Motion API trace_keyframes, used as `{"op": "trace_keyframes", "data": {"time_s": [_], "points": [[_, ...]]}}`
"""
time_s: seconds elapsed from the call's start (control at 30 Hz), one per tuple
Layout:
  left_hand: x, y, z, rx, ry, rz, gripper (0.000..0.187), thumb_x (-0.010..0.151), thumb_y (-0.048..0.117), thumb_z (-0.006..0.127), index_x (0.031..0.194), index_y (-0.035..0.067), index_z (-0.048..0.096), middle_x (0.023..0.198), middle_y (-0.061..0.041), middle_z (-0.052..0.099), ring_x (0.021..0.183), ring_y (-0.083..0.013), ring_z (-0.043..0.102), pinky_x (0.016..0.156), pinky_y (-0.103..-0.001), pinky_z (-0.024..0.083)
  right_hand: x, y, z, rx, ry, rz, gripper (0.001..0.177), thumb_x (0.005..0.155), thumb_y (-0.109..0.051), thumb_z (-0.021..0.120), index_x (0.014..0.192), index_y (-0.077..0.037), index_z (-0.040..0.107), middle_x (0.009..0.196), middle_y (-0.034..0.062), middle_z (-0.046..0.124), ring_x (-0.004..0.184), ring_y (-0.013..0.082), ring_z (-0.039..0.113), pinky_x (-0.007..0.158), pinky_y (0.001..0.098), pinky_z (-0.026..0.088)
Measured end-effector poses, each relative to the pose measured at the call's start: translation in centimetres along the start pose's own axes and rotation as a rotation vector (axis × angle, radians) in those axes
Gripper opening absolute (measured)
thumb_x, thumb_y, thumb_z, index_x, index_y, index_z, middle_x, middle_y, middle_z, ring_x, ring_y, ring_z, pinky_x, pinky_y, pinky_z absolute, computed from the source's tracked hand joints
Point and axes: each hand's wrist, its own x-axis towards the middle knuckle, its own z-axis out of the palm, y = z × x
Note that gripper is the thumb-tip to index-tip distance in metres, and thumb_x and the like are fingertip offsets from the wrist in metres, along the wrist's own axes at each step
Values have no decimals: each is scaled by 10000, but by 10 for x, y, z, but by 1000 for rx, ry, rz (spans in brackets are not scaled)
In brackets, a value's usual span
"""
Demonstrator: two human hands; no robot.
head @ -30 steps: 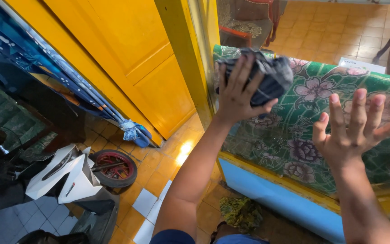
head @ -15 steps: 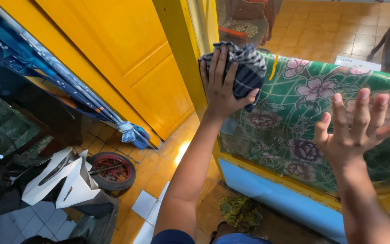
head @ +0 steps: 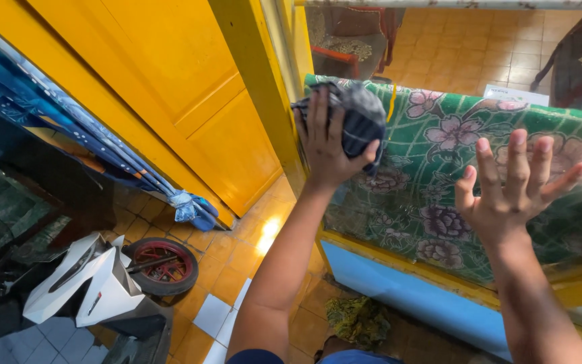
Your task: Cleaning a glass window or pane with a cloth.
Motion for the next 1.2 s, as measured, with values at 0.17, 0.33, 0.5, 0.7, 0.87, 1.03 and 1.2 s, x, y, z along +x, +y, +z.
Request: {"op": "trace_keyframes", "data": {"time_s": [0.17,0.33,0.5,0.7,0.87,1.03,1.2], "points": [[15,42,11,-91,72,-72,865,1011,717,539,1661,264,192,1738,-98,195,1613,-292,229,1340,-581,57,0,-1,-1,44,29,-2,559,1063,-389,533,1614,-297,513,1739,63,356,1611,319,291,1229,703,6],[-29,31,19,10,-141,266,904,1004,740,597,1664,259,209,1730,-86,211,1609,-250,263,1346,-590,36,0,0,-3,68,6,-12,555,1088,-361,552,1634,-275,504,1751,87,359,1617,337,284,1244,713,13],[-22,9,15,43,-110,145,903,982,770,534,1643,244,218,1714,-113,227,1606,-279,235,1338,-585,43,5,-5,-7,99,41,-23,550,1063,-355,568,1606,-267,543,1731,93,390,1606,345,312,1236,716,36],[38,51,8,-40,134,-178,856,1008,711,492,1666,255,189,1729,-120,221,1612,-294,199,1343,-576,60,5,-5,-8,111,24,-36,566,1049,-350,582,1606,-257,550,1724,100,412,1596,354,325,1226,710,37],[5,53,10,-12,-45,106,855,1009,695,557,1651,252,208,1712,-109,225,1616,-281,223,1341,-611,50,10,-7,-14,144,28,-27,539,1062,-331,597,1595,-255,572,1724,105,433,1604,356,336,1251,688,36],[-31,19,17,48,-175,243,856,1002,711,581,1629,232,249,1703,-117,240,1604,-281,239,1311,-617,56,12,-11,-17,171,37,-4,533,1027,-314,609,1556,-251,616,1704,87,467,1603,341,359,1262,674,40],[9,30,4,28,59,-148,850,987,682,532,1631,212,237,1707,-162,235,1609,-353,214,1332,-639,53,13,-11,-14,188,64,-18,555,988,-304,617,1540,-244,625,1691,86,479,1584,349,360,1253,676,37]]}}
